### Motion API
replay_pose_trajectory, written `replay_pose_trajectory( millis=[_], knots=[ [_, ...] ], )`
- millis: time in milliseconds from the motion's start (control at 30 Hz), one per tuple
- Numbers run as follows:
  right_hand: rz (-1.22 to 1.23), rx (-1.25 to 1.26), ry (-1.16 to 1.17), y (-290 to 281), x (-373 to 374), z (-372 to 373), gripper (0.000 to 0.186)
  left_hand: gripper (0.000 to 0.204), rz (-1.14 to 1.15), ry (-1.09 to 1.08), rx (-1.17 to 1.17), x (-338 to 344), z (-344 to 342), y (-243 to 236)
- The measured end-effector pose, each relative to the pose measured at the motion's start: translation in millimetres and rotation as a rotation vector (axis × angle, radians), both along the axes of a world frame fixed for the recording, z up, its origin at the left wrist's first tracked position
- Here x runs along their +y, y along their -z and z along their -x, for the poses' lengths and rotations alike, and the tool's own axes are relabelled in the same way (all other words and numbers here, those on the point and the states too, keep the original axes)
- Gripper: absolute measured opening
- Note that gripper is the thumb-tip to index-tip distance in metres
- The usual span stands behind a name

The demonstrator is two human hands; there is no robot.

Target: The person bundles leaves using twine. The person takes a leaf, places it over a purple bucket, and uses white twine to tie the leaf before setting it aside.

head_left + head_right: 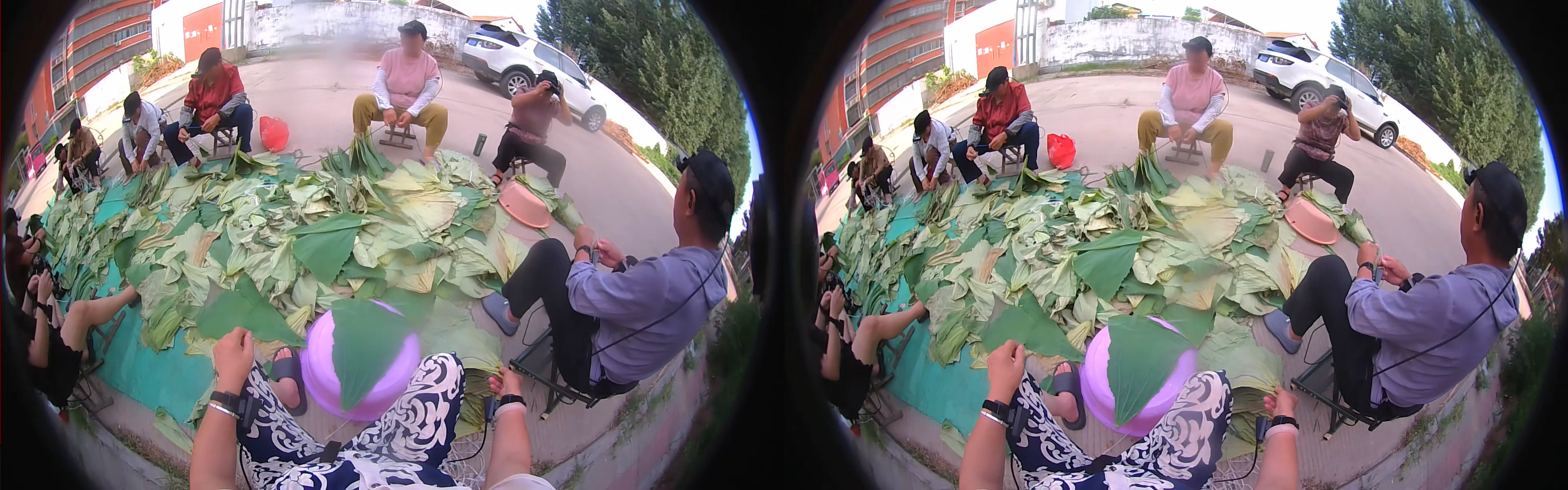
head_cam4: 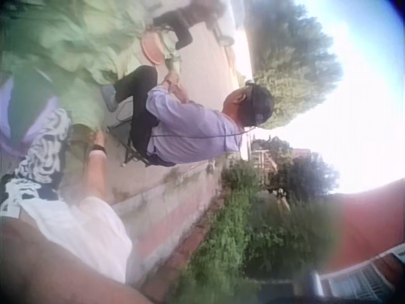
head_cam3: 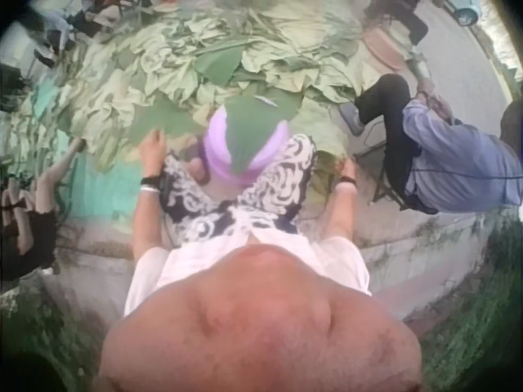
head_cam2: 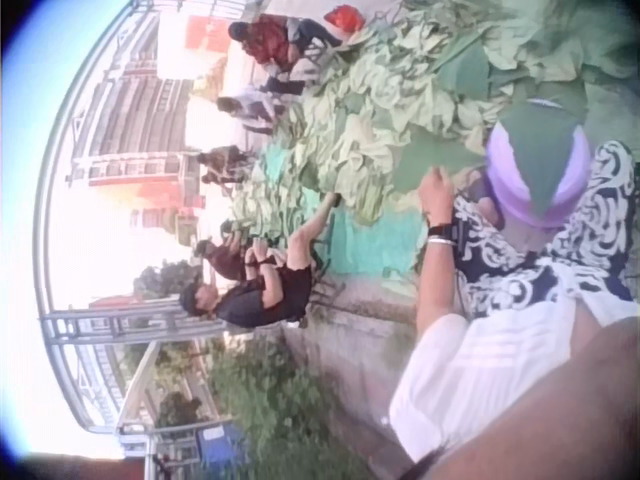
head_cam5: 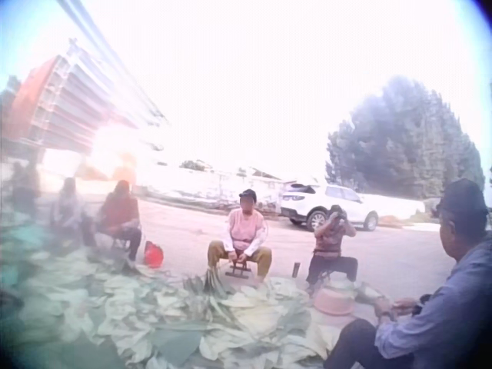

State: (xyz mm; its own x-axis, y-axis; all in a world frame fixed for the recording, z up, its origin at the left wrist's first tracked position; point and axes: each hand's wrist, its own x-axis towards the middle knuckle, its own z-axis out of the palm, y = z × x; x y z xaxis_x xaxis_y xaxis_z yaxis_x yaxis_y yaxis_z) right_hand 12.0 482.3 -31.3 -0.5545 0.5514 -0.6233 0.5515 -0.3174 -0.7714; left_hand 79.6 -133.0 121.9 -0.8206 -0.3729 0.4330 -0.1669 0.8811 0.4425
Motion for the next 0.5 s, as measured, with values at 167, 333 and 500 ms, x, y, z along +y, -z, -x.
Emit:
replay_pose_trajectory(
  millis=[167, 333, 500],
  knots=[
    [-0.054, 0.096, 0.056, -0.8, -2.3, 14.2, 0.016, 0.012, -0.022, -0.014, 0.013, -0.1, 1.7, -3.3],
    [-0.082, 0.122, -0.001, -19.8, -14.5, 32.7, 0.016, 0.011, -0.051, -0.020, 0.004, 3.9, 1.5, -0.9],
    [-0.020, 0.330, -0.073, -50.1, -30.0, 56.3, 0.016, 0.013, -0.047, -0.011, 0.035, -1.0, 0.8, 0.3]
  ],
)
